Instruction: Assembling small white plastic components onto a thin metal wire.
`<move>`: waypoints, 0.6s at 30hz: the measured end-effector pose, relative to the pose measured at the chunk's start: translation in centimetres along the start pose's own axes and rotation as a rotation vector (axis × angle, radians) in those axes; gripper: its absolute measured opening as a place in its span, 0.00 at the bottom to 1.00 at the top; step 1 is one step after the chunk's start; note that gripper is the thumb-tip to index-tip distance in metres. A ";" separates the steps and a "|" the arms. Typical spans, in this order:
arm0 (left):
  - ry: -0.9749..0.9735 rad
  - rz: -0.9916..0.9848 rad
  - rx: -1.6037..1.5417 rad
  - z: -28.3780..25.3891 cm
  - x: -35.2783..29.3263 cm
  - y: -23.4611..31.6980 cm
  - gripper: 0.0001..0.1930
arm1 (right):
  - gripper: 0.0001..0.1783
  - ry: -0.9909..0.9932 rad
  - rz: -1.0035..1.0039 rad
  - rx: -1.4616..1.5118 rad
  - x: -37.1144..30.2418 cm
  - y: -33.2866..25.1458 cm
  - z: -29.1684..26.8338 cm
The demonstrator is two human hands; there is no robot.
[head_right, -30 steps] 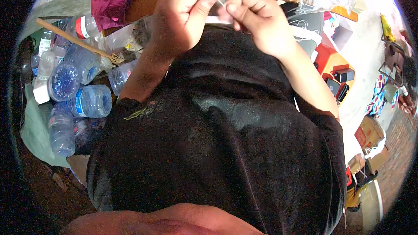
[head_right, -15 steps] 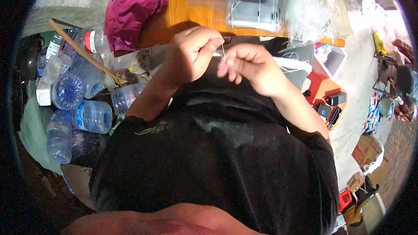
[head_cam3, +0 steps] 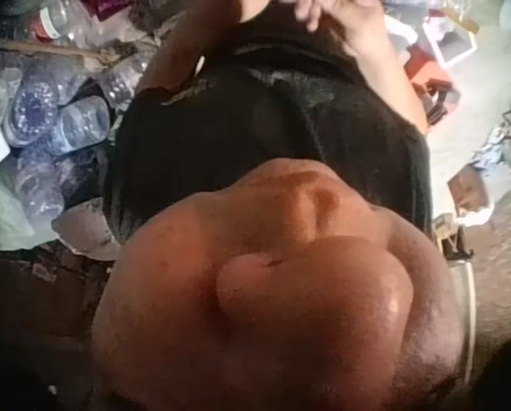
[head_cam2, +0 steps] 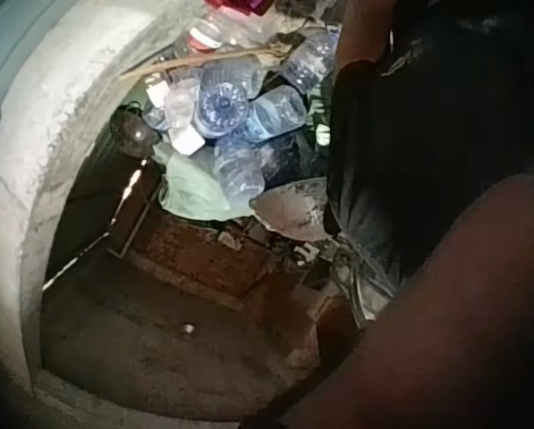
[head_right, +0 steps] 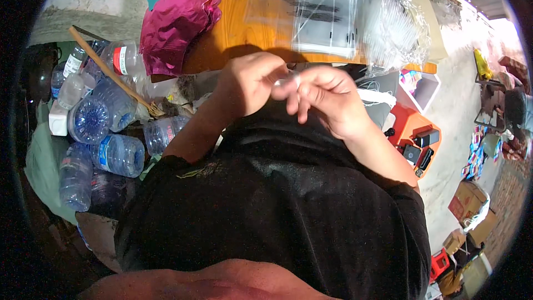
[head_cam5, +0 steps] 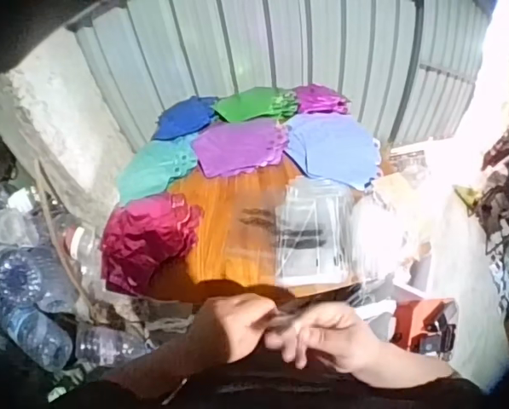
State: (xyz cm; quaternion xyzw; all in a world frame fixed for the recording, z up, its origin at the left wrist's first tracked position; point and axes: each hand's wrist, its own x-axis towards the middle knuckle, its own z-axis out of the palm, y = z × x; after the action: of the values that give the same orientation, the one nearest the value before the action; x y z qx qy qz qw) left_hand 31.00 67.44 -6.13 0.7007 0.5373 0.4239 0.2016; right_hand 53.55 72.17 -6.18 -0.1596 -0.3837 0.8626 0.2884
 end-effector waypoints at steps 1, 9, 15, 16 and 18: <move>-0.081 0.022 0.038 0.0 0.0 0.5 0.03 | 0.10 0.115 -0.110 -0.183 0.6 0.0 0.2; 0.023 0.021 0.007 0.0 0.6 0.5 0.03 | 0.09 0.007 0.148 -0.231 -0.1 -0.4 -0.5; -0.082 0.079 0.057 0.6 -0.1 1.0 0.04 | 0.09 0.159 -0.394 -1.170 2.0 -1.0 -1.8; -0.082 0.083 0.054 0.4 0.1 1.0 0.04 | 0.08 0.085 -0.327 -1.346 1.9 -0.8 -2.5; 0.001 0.060 0.013 0.0 0.6 0.6 0.03 | 0.08 0.034 0.184 -0.568 0.7 -0.4 -1.1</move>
State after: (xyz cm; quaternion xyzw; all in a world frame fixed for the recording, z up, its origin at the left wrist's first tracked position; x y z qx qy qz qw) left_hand 31.35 67.84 -5.47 0.7177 0.5188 0.4265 0.1838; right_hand 53.68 73.46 -6.61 -0.2826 -0.5888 0.7403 0.1591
